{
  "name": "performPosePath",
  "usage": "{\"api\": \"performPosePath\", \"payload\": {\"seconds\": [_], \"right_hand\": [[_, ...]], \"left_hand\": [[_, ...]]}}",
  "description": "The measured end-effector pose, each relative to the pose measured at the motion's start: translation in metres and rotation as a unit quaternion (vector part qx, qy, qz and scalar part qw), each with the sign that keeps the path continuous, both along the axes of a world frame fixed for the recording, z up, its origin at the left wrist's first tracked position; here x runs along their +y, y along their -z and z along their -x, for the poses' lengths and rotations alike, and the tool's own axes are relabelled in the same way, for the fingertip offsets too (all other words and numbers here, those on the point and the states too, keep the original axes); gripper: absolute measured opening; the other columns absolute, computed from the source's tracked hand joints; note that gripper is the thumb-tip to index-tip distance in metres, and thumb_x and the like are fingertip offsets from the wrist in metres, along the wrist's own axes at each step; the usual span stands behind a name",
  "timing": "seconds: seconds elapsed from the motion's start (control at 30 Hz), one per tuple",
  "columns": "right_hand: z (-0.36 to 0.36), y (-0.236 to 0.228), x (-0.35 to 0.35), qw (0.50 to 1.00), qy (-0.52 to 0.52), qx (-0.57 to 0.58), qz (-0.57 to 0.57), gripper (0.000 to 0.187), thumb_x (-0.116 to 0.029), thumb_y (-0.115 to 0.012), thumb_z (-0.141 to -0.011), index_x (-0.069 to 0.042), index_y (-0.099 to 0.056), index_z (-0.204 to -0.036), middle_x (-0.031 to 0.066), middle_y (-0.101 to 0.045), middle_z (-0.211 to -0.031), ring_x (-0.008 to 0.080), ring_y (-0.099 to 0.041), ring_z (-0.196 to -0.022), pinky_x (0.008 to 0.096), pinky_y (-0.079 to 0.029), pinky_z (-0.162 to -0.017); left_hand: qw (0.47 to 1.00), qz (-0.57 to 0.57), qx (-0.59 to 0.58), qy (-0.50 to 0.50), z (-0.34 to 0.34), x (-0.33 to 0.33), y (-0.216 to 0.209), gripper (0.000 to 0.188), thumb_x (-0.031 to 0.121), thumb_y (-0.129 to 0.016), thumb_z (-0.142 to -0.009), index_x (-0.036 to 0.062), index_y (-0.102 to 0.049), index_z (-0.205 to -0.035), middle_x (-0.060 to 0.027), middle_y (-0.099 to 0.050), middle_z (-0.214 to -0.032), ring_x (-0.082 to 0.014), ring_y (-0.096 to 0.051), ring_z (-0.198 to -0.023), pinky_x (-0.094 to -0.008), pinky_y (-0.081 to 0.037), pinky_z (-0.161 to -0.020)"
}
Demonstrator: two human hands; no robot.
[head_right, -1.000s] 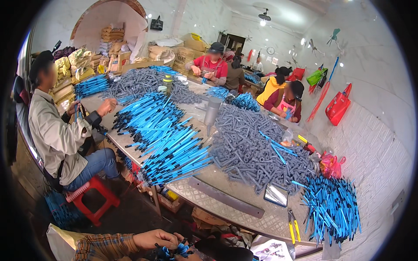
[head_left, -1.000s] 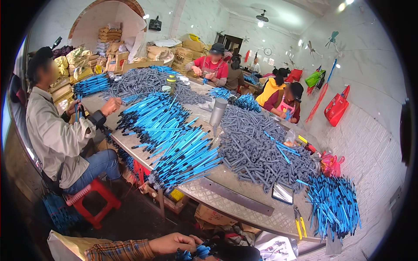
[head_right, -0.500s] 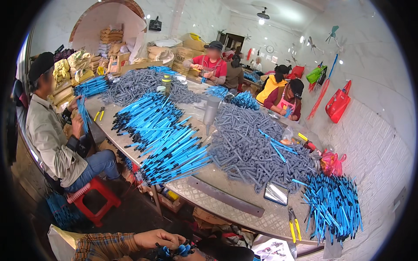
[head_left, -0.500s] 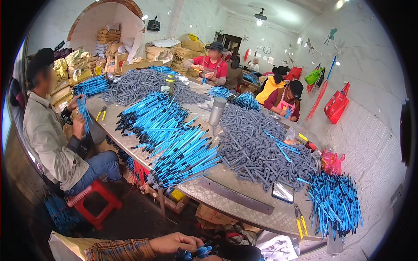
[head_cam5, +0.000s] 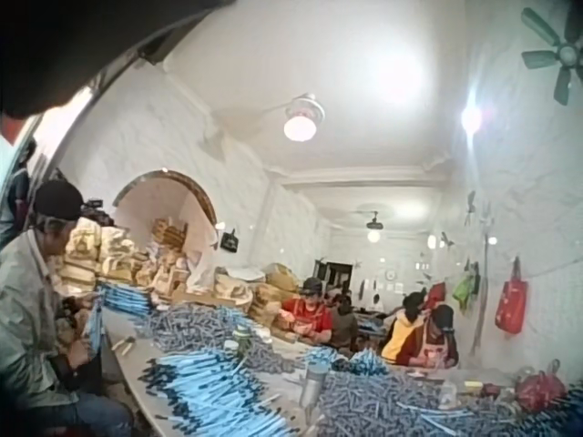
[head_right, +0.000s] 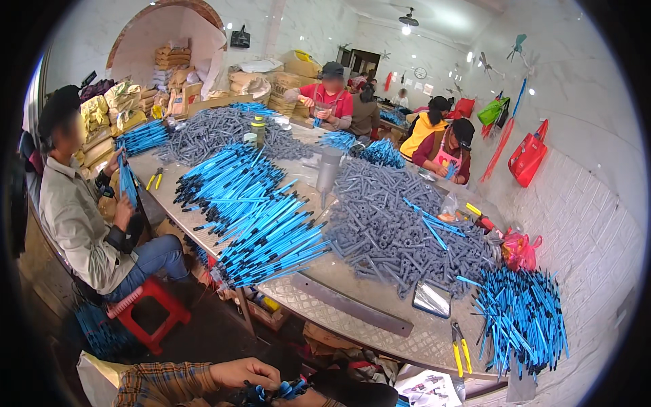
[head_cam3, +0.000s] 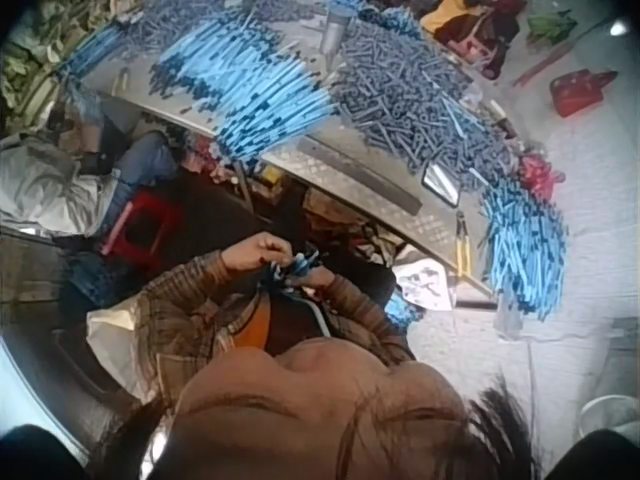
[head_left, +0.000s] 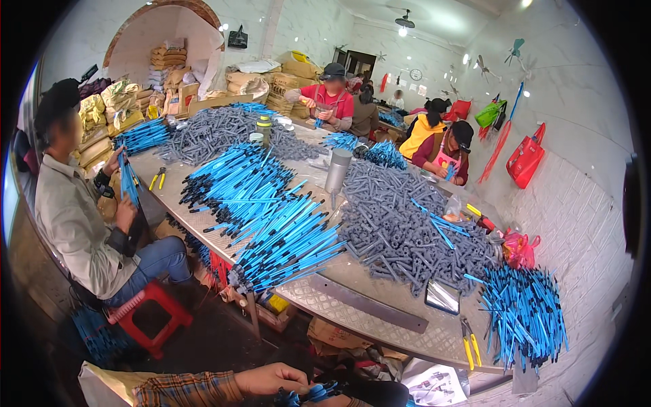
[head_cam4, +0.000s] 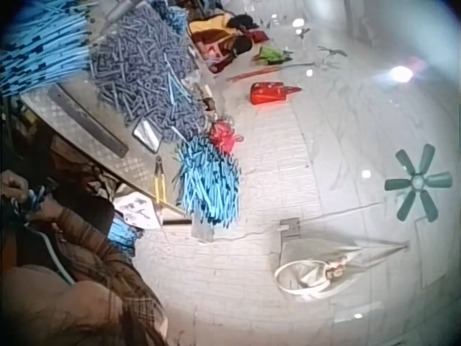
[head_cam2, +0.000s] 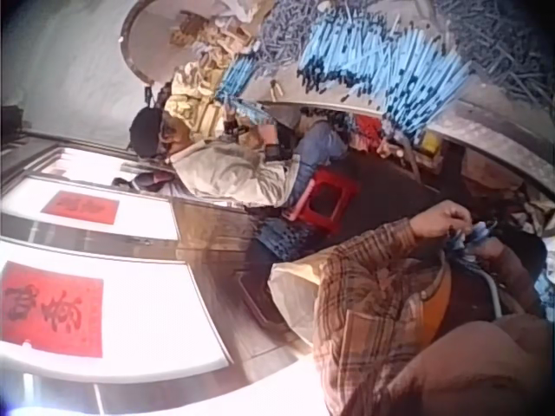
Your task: The person bundles blue plastic rods together using zip ties and pliers.
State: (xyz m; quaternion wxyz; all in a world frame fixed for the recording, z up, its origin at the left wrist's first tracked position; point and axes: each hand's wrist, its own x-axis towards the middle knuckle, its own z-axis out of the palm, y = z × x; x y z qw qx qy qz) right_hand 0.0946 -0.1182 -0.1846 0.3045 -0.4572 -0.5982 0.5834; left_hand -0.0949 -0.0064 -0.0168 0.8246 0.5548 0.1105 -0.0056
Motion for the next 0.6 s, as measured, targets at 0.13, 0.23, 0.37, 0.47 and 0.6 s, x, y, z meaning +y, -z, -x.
{"api": "performPosePath", "payload": {"seconds": [0.13, 0.23, 0.37, 0.47, 0.6], "right_hand": [[0.007, -0.041, -0.007, 0.993, 0.033, 0.097, 0.052, 0.031, -0.014, -0.070, -0.077, -0.010, -0.057, -0.105, 0.0013, -0.056, -0.096, 0.0135, -0.050, -0.088, 0.0324, -0.043, -0.077], [0.012, -0.067, -0.010, 0.986, 0.051, 0.140, 0.074, 0.032, -0.012, -0.069, -0.077, -0.009, -0.057, -0.106, 0.0013, -0.056, -0.097, 0.0136, -0.050, -0.089, 0.0323, -0.043, -0.078], [0.014, -0.072, -0.013, 0.981, 0.063, 0.151, 0.104, 0.034, -0.011, -0.069, -0.077, -0.008, -0.056, -0.108, 0.0015, -0.056, -0.098, 0.0137, -0.050, -0.091, 0.0321, -0.044, -0.080], [0.013, -0.063, -0.013, 0.980, 0.062, 0.148, 0.114, 0.035, -0.011, -0.069, -0.077, -0.008, -0.055, -0.110, 0.0017, -0.056, -0.100, 0.0138, -0.050, -0.091, 0.0319, -0.044, -0.080], [0.011, -0.063, -0.012, 0.985, 0.023, 0.133, 0.107, 0.036, -0.010, -0.068, -0.078, -0.008, -0.055, -0.111, 0.0017, -0.055, -0.101, 0.0136, -0.051, -0.091, 0.0311, -0.044, -0.080]], "left_hand": [[1.000, 0.008, 0.002, 0.015, -0.004, 0.001, 0.002, 0.016, 0.014, -0.054, -0.088, -0.0007, -0.059, -0.085, 0.0013, -0.053, -0.080, -0.0063, -0.048, -0.078, -0.0227, -0.039, -0.075], [1.000, 0.004, 0.005, 0.021, -0.004, 0.000, 0.004, 0.016, 0.014, -0.054, -0.088, -0.0009, -0.059, -0.085, 0.0013, -0.053, -0.080, -0.0061, -0.048, -0.079, -0.0225, -0.039, -0.075], [1.000, -0.005, -0.007, 0.026, -0.005, 0.000, 0.005, 0.016, 0.015, -0.054, -0.088, -0.0009, -0.060, -0.086, 0.0015, -0.053, -0.081, -0.0058, -0.048, -0.079, -0.0223, -0.039, -0.075], [1.000, 0.000, 0.000, 0.026, -0.004, -0.001, 0.003, 0.016, 0.015, -0.054, -0.088, -0.0010, -0.060, -0.087, 0.0016, -0.053, -0.082, -0.0057, -0.048, -0.079, -0.0222, -0.039, -0.076], [0.999, 0.005, 0.001, 0.031, -0.005, -0.001, 0.006, 0.016, 0.014, -0.054, -0.088, -0.0012, -0.060, -0.088, 0.0017, -0.054, -0.082, -0.0057, -0.048, -0.080, -0.0221, -0.039, -0.076]]}}
